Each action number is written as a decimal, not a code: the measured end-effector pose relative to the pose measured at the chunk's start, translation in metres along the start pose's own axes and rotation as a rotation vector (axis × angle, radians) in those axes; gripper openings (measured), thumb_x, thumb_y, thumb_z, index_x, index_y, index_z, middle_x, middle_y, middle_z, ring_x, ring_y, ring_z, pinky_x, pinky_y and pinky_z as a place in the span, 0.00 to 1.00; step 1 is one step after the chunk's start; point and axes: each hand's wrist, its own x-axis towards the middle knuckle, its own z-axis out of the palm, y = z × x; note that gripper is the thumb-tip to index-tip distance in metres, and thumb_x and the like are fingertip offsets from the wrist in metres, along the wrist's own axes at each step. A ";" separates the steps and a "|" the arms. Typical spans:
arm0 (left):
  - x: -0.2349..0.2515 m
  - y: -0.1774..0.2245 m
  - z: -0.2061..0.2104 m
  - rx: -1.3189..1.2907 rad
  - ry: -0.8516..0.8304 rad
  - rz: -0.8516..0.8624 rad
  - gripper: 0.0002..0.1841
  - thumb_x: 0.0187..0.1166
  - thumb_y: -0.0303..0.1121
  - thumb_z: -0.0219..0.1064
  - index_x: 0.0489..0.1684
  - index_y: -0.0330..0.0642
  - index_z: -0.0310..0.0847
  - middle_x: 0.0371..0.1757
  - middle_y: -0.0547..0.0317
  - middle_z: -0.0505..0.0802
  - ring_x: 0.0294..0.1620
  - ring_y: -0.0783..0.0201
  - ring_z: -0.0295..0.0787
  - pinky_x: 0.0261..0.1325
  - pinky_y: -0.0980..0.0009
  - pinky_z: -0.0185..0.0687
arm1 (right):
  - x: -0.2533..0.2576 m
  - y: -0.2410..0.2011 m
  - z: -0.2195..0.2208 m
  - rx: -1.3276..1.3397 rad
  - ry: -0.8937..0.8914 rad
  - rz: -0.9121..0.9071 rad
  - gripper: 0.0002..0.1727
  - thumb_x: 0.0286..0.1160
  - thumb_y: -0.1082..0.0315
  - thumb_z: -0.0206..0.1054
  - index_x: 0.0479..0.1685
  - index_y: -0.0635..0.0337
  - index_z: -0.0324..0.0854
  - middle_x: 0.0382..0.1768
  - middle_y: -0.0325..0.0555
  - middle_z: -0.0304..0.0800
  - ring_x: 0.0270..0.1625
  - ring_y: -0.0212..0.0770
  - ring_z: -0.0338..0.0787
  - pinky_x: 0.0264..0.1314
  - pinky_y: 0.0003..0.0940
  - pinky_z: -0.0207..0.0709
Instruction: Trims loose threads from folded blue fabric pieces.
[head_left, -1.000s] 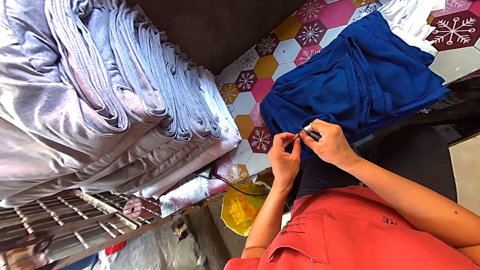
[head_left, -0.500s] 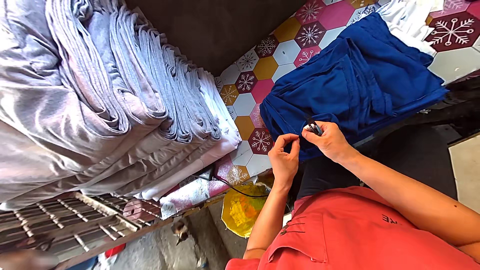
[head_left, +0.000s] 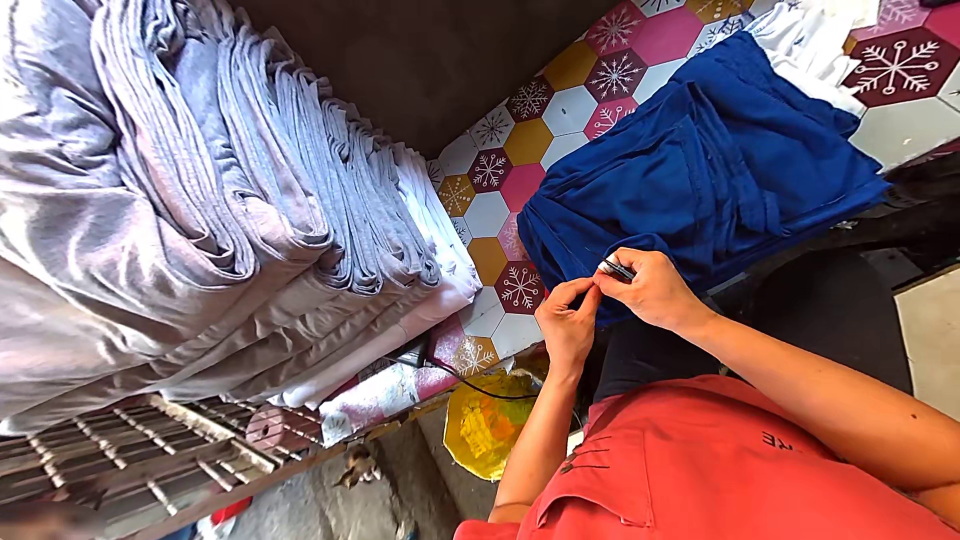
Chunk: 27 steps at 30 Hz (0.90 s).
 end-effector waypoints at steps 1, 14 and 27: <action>0.000 0.000 0.000 -0.013 0.001 -0.020 0.04 0.69 0.22 0.76 0.37 0.36 0.95 0.40 0.58 0.97 0.45 0.74 0.93 0.53 0.76 0.88 | 0.002 0.001 -0.006 -0.010 -0.037 -0.014 0.07 0.75 0.68 0.73 0.30 0.57 0.85 0.25 0.36 0.81 0.26 0.27 0.76 0.30 0.27 0.70; 0.006 0.012 -0.007 0.044 -0.038 -0.076 0.03 0.79 0.25 0.69 0.41 0.36 0.88 0.34 0.64 0.94 0.34 0.78 0.90 0.43 0.79 0.87 | 0.016 0.030 -0.049 -0.465 -0.094 -0.688 0.18 0.73 0.52 0.67 0.33 0.58 0.89 0.23 0.41 0.83 0.23 0.40 0.83 0.19 0.38 0.71; 0.007 0.015 -0.005 0.151 -0.045 -0.021 0.04 0.81 0.27 0.67 0.42 0.38 0.87 0.27 0.69 0.91 0.26 0.84 0.83 0.34 0.83 0.80 | 0.017 0.020 -0.048 -0.522 -0.100 -0.742 0.16 0.72 0.54 0.69 0.33 0.58 0.92 0.22 0.41 0.83 0.20 0.41 0.83 0.17 0.39 0.70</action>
